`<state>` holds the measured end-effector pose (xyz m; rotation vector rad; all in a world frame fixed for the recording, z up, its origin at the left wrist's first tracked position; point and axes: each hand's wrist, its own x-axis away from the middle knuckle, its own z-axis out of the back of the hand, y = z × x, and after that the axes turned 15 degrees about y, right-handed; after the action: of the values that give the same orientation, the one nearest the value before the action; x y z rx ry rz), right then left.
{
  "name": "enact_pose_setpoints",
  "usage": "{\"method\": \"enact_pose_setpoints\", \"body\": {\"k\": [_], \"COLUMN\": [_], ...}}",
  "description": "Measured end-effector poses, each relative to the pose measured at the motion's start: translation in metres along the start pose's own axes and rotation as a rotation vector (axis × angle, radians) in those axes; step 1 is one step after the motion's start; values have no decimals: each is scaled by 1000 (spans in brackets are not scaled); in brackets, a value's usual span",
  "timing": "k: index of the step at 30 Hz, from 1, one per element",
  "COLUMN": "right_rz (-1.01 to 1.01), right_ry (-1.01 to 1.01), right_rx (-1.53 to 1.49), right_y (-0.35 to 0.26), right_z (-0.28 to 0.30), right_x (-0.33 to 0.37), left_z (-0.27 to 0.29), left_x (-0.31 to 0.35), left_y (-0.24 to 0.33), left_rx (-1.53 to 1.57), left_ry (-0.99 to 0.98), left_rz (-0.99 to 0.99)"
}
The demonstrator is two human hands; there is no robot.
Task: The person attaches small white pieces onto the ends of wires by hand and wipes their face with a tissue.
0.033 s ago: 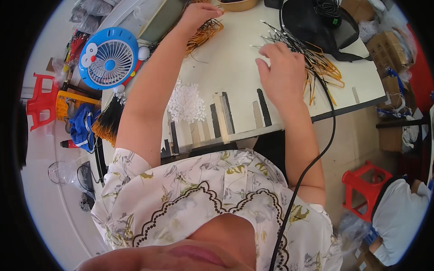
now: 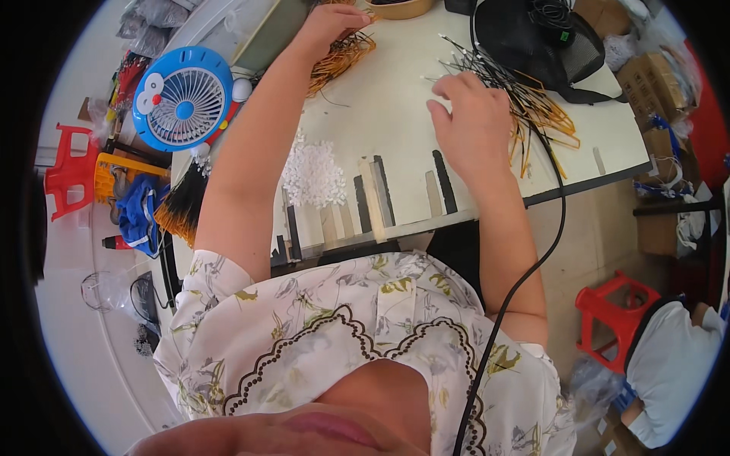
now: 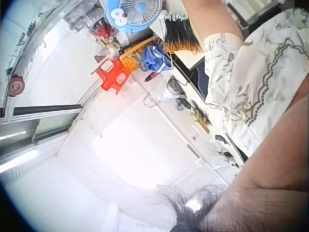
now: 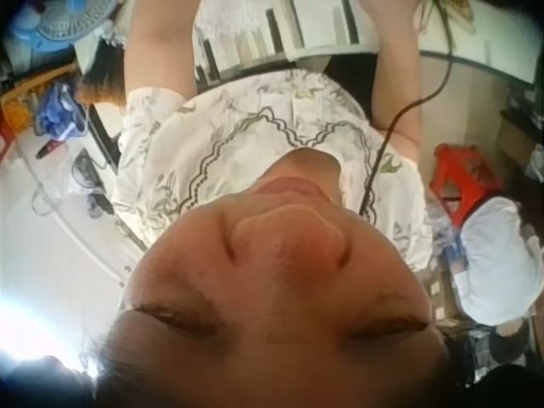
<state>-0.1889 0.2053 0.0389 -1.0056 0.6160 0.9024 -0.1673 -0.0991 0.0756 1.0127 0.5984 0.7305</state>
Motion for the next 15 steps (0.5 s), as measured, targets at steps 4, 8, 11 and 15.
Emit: {"method": "enact_pose_setpoints", "body": {"k": [4, 8, 11, 15], "right_rz": [-37, -56, -21, -8], "right_ry": [-105, -140, -165, -201], "right_rx": [-62, -89, -118, -115], "right_y": [-6, -2, -12, -16], "right_z": [-1, 1, 0, 0], "right_x": [0, 1, -2, -1], "left_z": [16, 19, 34, 48], "left_x": [-16, -11, -35, -31], "left_y": [-7, 17, 12, 46], "left_rx": [98, 460, 670, 642], "left_ry": [-126, -206, 101, 399], "left_rz": [-62, -272, -248, -597]}}
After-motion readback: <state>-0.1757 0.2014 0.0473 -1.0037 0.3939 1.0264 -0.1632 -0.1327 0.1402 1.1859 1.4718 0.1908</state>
